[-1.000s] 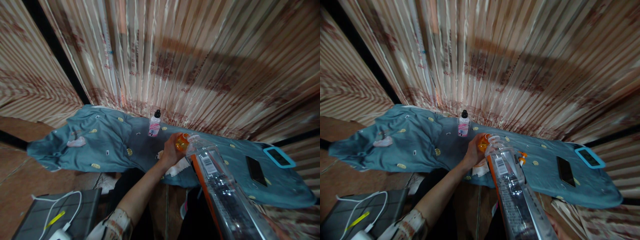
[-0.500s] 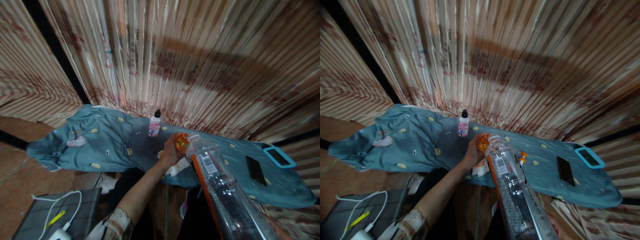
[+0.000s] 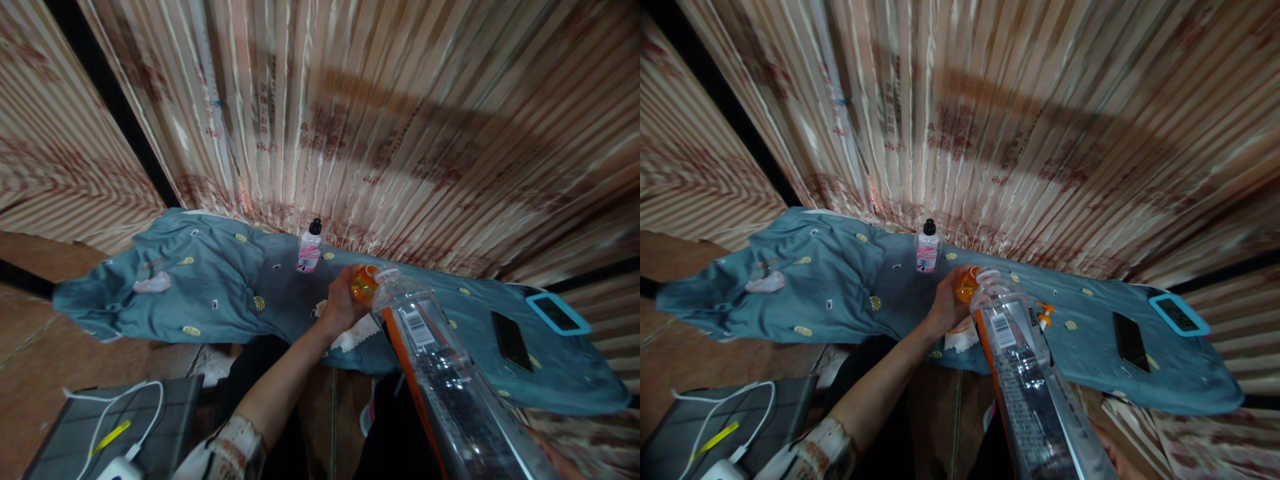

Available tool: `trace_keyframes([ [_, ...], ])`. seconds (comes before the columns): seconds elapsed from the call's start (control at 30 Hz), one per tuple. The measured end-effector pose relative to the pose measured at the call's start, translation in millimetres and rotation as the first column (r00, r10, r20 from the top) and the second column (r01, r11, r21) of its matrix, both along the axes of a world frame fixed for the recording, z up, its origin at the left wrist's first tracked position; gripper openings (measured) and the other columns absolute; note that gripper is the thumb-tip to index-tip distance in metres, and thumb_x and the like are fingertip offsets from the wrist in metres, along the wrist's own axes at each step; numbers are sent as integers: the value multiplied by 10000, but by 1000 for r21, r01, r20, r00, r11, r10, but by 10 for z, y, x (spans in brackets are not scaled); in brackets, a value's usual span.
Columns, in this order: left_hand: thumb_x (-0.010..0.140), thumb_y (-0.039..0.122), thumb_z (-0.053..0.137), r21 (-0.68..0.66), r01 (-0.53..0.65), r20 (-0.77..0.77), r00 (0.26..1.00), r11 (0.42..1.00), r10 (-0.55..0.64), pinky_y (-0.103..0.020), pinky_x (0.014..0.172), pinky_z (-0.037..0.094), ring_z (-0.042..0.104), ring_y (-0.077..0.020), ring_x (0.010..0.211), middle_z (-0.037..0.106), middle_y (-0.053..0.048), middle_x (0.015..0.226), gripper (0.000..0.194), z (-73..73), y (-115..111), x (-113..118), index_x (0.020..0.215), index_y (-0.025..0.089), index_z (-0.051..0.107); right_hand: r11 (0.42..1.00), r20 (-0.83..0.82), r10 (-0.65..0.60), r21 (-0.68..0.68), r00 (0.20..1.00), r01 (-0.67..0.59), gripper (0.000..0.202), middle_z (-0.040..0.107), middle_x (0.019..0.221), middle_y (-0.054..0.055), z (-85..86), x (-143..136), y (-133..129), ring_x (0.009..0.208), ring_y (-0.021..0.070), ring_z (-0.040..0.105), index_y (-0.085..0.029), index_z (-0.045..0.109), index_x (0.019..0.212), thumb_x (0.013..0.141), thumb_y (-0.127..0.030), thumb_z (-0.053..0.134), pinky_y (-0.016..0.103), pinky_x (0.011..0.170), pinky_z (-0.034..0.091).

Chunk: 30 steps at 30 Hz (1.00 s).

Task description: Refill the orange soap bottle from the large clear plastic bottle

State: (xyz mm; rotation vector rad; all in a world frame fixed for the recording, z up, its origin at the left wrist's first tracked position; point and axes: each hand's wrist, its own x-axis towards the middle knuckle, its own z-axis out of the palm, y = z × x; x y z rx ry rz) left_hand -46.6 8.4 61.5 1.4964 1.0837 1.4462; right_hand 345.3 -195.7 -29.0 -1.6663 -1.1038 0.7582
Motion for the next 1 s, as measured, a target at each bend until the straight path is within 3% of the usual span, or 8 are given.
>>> trace_keyframes([
  [0.17,673,274,911,12,-6,-2,1000,1000,6,-407,959,594,726,-267,1059,744,-96,1155,553,-8,5,0,1156,193,654,1000,20,-21,3,1000,21,434,657,952,38,28,-19,-8,811,183,638,-189,650,1095,902,-576,686,362,715,563],
  [0.33,653,273,928,-7,-6,-7,1000,1000,6,-397,958,593,729,-265,1056,750,-79,1134,571,-18,15,6,1154,207,661,1000,19,-1,-4,1000,2,472,651,870,33,0,-42,-47,746,170,625,-189,648,924,846,-652,704,317,617,536],
  [0.53,645,270,934,-14,-7,-3,1000,1000,7,-406,956,598,731,-274,1060,746,-94,1166,576,7,3,0,1148,202,661,999,13,-24,-25,1000,24,491,642,893,31,-25,31,-10,775,189,623,-201,652,1041,842,-648,700,369,681,549],
  [0.67,657,272,927,-10,-4,-6,1000,1000,4,-405,964,596,729,-274,1070,746,-96,1167,570,22,-7,-10,1154,196,659,998,21,-21,-60,1000,22,460,646,858,37,-13,19,9,766,200,636,-197,647,930,825,-639,723,354,642,538],
  [0.8,662,272,922,-5,0,-10,1000,1000,0,-409,987,585,725,-274,1084,742,-96,1175,571,10,-2,-10,1159,192,652,998,46,-55,4,997,55,459,648,933,40,87,-148,-41,808,198,629,-192,652,1044,850,-602,723,379,709,557],
  [0.9,669,261,915,3,2,-11,1000,1000,-2,-413,989,583,724,-276,1086,739,-100,1179,573,-2,5,-7,1170,190,646,993,64,-85,88,994,79,464,643,1108,71,196,-274,-85,950,216,636,-186,619,1202,932,-562,649,431,831,569],
  [1.0,660,247,917,10,3,-9,1000,1000,-3,-419,987,582,724,-283,1085,737,-112,1187,581,-10,9,-4,1169,180,647,989,77,-60,137,995,49,400,647,1066,58,242,-286,-60,917,193,637,-179,636,1130,943,-531,655,396,808,573],
])
